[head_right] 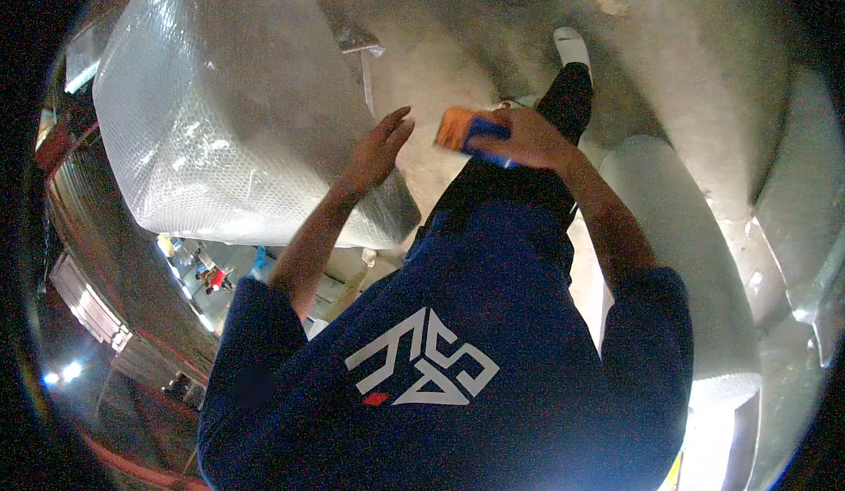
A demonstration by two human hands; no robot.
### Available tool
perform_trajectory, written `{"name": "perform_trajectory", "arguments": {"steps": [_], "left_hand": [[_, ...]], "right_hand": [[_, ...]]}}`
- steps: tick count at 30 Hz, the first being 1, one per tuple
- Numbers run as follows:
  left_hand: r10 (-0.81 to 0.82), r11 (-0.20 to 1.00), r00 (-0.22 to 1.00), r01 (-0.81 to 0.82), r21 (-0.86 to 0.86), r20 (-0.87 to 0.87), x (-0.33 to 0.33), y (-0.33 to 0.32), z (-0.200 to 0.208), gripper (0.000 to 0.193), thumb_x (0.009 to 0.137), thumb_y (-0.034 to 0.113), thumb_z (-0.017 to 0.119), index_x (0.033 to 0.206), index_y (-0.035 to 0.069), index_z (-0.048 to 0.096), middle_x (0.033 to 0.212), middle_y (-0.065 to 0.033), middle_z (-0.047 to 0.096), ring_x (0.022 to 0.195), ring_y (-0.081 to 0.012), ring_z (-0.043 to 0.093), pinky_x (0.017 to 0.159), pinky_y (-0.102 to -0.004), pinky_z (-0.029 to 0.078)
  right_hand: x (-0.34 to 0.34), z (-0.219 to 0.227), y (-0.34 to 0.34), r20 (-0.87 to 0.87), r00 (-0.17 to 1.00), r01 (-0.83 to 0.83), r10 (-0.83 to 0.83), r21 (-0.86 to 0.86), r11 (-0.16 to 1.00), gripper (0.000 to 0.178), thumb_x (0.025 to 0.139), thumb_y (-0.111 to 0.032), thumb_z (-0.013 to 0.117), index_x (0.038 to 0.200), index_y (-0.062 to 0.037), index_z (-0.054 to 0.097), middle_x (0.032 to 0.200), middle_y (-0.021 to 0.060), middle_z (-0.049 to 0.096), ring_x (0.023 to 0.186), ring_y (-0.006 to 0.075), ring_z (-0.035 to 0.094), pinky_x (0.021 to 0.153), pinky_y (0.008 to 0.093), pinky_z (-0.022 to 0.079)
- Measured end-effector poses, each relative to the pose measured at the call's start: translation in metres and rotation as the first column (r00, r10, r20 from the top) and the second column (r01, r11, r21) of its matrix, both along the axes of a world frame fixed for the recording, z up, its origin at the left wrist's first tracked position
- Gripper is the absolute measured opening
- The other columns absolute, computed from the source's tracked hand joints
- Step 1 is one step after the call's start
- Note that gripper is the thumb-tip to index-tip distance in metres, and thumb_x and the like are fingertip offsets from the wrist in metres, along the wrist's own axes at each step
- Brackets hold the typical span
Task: The person wraps a large piece of furniture with bubble wrap and secures it using a handheld tape dispenser. They rotate the item to cover all sides and apply multiple strips of tape to ensure the wrapping stays in place.
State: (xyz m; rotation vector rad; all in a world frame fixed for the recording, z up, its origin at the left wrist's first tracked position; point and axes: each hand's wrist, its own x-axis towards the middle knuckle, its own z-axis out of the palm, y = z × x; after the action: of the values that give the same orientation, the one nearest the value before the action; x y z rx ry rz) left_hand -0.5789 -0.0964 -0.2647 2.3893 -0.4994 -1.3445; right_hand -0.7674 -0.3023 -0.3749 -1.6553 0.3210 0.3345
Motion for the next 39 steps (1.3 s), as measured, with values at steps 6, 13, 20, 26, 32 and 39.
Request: {"name": "perform_trajectory", "arguments": {"steps": [6,13,20,26,32,39], "left_hand": [[0.578,0.740,0.750,-0.648,-0.182,-0.321,-0.081,0.060,0.065,0.047,0.107,0.030,0.056,0.136,-0.007,0.059,0.126,-0.0176,0.067,0.116,-0.0215,0.062,0.102,-0.0352,0.048],[0.796,0.605,0.566,-0.746,-0.278,0.215,-0.126,0.124,0.067,0.030,0.106,0.020,0.057,0.118,-0.006,0.069,0.107,-0.0152,0.074,0.100,-0.0188,0.068,0.093,-0.0317,0.052],[0.146,0.858,0.210,-0.513,-0.018,0.967,-0.122,0.188,0.005,0.034,0.099,0.022,0.069,0.121,-0.003,0.062,0.114,-0.0182,0.058,0.112,-0.0340,0.052,0.097,-0.0485,0.043],[0.253,0.926,0.097,-0.314,-0.212,0.963,-0.112,0.170,0.024,0.049,0.088,0.011,0.076,0.126,-0.003,0.049,0.124,-0.0237,0.051,0.125,-0.0370,0.047,0.109,-0.0520,0.036],[-0.715,0.671,0.479,0.674,0.307,0.510,-0.082,0.117,0.013,0.042,0.088,0.027,0.069,0.121,0.002,0.066,0.126,-0.0196,0.065,0.129,-0.0391,0.056,0.115,-0.0529,0.037],[-0.978,-0.095,0.018,0.854,0.512,-0.210,-0.035,0.076,-0.057,0.051,0.094,0.045,0.052,0.112,0.004,0.075,0.116,-0.0220,0.070,0.132,-0.0472,0.053,0.123,-0.0666,0.007]], "right_hand": [[0.027,0.066,0.034,0.100,0.911,-0.405,0.399,0.042,0.913,0.085,0.080,-0.069,0.073,0.131,-0.0024,0.063,0.105,0.0219,0.074,0.096,0.0364,0.073,0.089,0.0426,0.055],[0.043,0.081,0.077,0.126,0.840,-0.535,0.528,0.029,0.844,0.082,0.080,-0.071,0.070,0.134,-0.0087,0.064,0.115,0.0206,0.073,0.105,0.0395,0.071,0.096,0.0483,0.054],[0.068,0.036,0.105,0.094,0.780,-0.614,0.619,-0.083,0.785,0.078,0.083,-0.069,0.068,0.133,-0.0081,0.064,0.111,0.0200,0.074,0.105,0.0380,0.071,0.095,0.0466,0.054],[0.070,-0.032,0.114,0.043,0.795,-0.601,0.605,-0.080,0.795,0.078,0.084,-0.073,0.066,0.127,-0.0076,0.068,0.111,0.0188,0.074,0.106,0.0370,0.071,0.095,0.0463,0.054],[0.077,-0.109,0.144,-0.091,0.809,-0.586,0.580,-0.057,0.808,0.079,0.083,-0.074,0.064,0.114,-0.0019,0.073,0.111,0.0234,0.074,0.105,0.0386,0.072,0.091,0.0470,0.056],[0.058,-0.163,0.113,-0.432,0.861,-0.279,0.268,0.039,0.960,0.086,0.084,-0.075,0.064,0.104,0.0091,0.073,0.101,0.0281,0.073,0.095,0.0361,0.076,0.083,0.0496,0.059]]}}
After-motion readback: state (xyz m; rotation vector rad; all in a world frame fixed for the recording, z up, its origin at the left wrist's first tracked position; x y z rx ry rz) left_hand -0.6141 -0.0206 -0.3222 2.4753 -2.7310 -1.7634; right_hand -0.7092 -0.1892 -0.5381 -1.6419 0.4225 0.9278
